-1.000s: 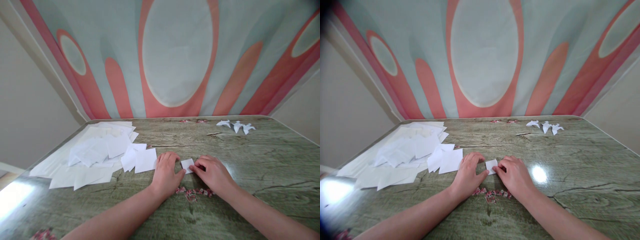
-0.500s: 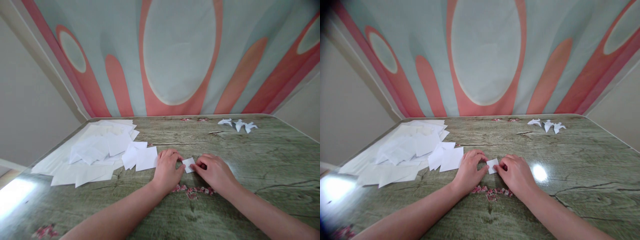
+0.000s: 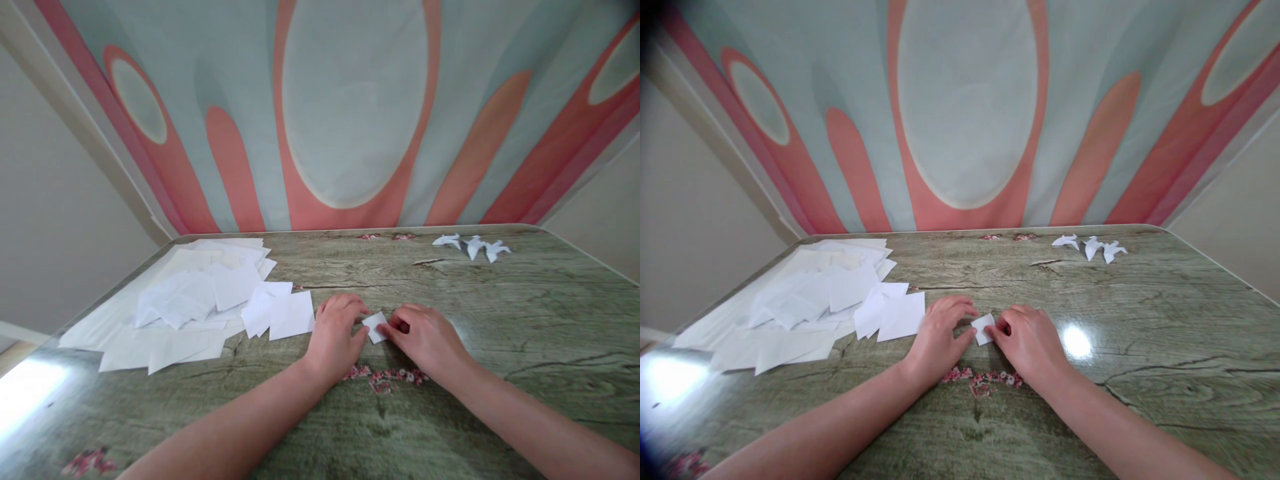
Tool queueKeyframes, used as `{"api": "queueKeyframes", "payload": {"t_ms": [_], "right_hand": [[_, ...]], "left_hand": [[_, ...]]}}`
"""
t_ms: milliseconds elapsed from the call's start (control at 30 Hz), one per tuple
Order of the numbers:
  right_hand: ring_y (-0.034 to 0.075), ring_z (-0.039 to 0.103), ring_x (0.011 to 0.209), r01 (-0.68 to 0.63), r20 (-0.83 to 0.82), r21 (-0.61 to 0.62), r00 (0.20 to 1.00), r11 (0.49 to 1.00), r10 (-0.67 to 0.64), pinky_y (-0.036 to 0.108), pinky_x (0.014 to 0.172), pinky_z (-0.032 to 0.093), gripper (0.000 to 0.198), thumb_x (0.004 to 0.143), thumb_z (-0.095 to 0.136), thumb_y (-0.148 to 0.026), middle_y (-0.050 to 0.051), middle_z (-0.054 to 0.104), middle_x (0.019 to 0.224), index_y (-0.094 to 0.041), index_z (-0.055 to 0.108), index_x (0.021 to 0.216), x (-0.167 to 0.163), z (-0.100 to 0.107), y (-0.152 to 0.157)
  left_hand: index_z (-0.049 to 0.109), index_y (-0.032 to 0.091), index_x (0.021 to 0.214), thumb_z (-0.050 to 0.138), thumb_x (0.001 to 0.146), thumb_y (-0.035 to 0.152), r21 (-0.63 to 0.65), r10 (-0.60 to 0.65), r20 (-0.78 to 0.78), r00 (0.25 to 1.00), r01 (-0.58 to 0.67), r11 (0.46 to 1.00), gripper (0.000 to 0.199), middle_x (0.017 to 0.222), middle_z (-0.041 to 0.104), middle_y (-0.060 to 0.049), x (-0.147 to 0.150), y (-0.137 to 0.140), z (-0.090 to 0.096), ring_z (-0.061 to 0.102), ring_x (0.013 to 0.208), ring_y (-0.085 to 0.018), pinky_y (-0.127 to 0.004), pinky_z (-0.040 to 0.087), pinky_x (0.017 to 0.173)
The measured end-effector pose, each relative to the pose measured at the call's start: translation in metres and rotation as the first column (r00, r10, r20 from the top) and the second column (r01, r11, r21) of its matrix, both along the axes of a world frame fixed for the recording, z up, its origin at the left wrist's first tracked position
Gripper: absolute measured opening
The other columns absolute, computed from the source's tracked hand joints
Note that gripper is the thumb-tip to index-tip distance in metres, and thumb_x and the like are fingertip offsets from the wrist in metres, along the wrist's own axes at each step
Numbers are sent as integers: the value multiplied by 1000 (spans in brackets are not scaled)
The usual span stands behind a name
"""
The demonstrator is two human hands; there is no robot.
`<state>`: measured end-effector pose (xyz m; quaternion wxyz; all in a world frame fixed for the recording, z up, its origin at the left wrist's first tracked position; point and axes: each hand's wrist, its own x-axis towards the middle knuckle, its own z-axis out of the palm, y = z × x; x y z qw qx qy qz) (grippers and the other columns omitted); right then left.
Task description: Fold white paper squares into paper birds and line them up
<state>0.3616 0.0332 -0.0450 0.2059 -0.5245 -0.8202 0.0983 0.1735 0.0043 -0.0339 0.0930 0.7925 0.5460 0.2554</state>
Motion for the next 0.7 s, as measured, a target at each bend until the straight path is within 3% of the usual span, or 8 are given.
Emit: {"api": "queueKeyframes", "payload": {"t_ms": [133, 233, 300, 367, 500, 567, 700], "right_hand": [[18, 56, 61, -5, 3, 25, 1000, 1000, 5, 29, 59, 34, 30, 84, 61, -39, 1, 62, 63, -21, 58, 60, 0, -5, 1], [18, 55, 62, 4, 2, 50, 1000, 999, -4, 30, 59, 35, 30, 84, 61, -39, 1, 60, 64, -21, 56, 62, 0, -7, 1], [18, 55, 66, -8, -48, 81, 999, 997, 12, 31, 62, 39, 23, 86, 59, -34, 1, 61, 68, -20, 58, 68, 2, -6, -1], [19, 57, 76, -110, -113, 121, 986, 986, 124, 32, 69, 43, 13, 90, 53, -23, 4, 64, 79, -19, 62, 81, 7, -4, -6], [22, 56, 95, -421, -10, 225, 901, 879, 434, 36, 81, 45, 27, 89, 47, -9, 7, 66, 97, -20, 67, 104, 16, 2, -21], [23, 55, 97, -460, 90, 224, 888, 859, 452, 38, 81, 45, 30, 87, 51, -9, 9, 66, 98, -20, 66, 110, 17, 6, -27], [24, 55, 96, -466, 222, 148, 875, 872, 430, 40, 82, 43, 32, 86, 56, -11, 7, 66, 94, -24, 66, 114, 15, 13, -31]], "left_hand": [[63, 18, 89, 48, 89, 13, -27, -260, -243, 935, 262, 965, 16, 95, 65, -7, 0, -2, 7, 57, 97, -21, -37, 41, 91], [61, 14, 101, 48, 88, 12, -54, -335, -416, 845, 345, 937, 18, 96, 65, -10, -1, -6, 15, 58, 97, -24, -40, 40, 93], [58, 12, 110, 48, 88, 14, -66, -345, -473, 811, 358, 931, 24, 101, 65, -12, -1, -10, 19, 58, 100, -25, -42, 39, 96], [56, 12, 115, 49, 88, 16, -73, -340, -496, 799, 352, 933, 29, 106, 65, -13, -1, -14, 22, 57, 104, -27, -45, 35, 101], [52, 11, 123, 50, 87, 18, -85, -343, -511, 788, 351, 933, 37, 122, 61, -15, -3, -19, 24, 53, 117, -27, -47, 26, 109], [51, 11, 126, 48, 88, 19, -98, -353, -512, 784, 354, 930, 39, 129, 58, -15, -6, -20, 23, 50, 122, -27, -47, 23, 111], [49, 12, 130, 42, 91, 19, -141, -374, -519, 769, 354, 924, 40, 138, 51, -15, -12, -22, 23, 44, 130, -26, -48, 21, 113]]}}
